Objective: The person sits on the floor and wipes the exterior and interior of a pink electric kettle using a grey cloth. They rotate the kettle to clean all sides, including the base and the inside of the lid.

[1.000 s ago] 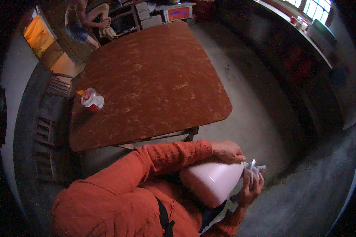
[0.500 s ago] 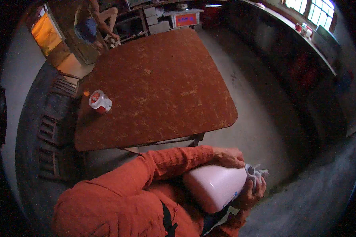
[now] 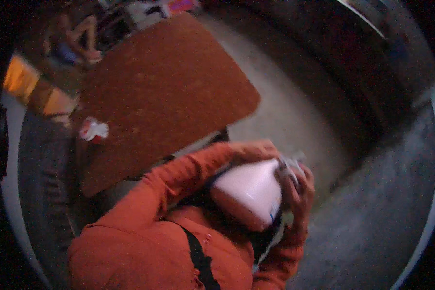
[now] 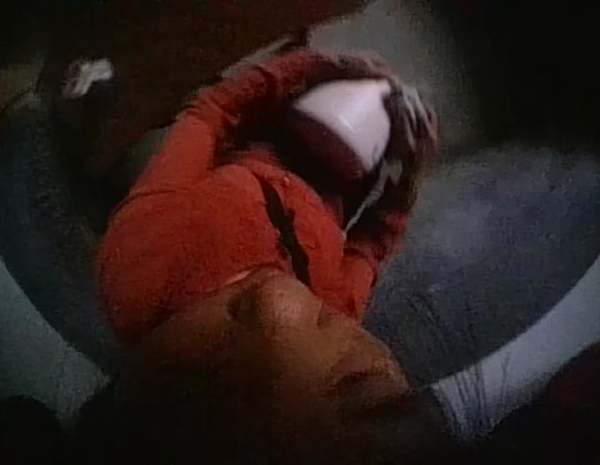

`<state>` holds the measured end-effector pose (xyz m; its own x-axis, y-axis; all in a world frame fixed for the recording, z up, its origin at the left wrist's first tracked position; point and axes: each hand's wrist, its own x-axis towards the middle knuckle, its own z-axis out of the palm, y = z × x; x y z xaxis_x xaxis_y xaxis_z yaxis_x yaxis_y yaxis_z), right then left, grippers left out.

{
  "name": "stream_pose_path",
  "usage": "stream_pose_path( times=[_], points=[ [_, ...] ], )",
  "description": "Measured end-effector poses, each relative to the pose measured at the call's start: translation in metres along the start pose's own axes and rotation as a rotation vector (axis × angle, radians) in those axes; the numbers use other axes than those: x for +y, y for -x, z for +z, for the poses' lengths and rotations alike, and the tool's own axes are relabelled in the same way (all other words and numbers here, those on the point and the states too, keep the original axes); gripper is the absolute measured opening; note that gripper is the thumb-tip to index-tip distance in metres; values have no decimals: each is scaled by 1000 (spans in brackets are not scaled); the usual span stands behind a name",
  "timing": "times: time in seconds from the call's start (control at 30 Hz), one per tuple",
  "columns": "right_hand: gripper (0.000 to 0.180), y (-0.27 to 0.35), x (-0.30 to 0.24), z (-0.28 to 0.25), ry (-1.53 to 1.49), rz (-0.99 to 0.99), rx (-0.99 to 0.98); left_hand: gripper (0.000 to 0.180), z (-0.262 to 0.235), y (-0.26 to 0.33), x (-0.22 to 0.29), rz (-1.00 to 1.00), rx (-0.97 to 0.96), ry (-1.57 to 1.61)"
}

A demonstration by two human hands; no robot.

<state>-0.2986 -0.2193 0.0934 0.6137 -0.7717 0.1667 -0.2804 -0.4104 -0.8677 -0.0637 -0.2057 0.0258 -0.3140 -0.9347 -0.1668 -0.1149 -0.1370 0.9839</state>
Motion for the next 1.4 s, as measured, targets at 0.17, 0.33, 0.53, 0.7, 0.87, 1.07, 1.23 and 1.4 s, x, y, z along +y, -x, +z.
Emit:
stream_pose_path(
  times=[0.17, 0.33, 0.53, 0.7, 0.87, 1.07, 1.23, 1.4],
  points=[
    [31, -10, 13, -13, -5, 66, 4, 36, -6, -14, 46, -132, 15, -340],
    [28, -10, 21, 6, -191, 106, 53, 36, 7, -7, 46, -26, 70, -497],
    [25, 10, 28, 1, -163, 138, 338, 46, 2, -2, 37, -231, 135, -193],
    [24, 16, -13, 13, 135, -206, 64, 45, -6, 6, 21, -96, 145, -183],
    [24, 8, 48, 13, -444, 275, 197, 40, -4, 8, 31, -92, 120, -144],
    [23, 37, 64, 12, -483, 331, 482, 40, -3, 19, 18, -144, 160, 0],
    [25, 1, 7, 9, 94, -201, 142, 44, 3, 12, 2, 93, 204, 75],
    [27, 14, 33, 15, -280, 26, 238, 42, 1, 20, 4, -124, 235, 79]
  ],
)
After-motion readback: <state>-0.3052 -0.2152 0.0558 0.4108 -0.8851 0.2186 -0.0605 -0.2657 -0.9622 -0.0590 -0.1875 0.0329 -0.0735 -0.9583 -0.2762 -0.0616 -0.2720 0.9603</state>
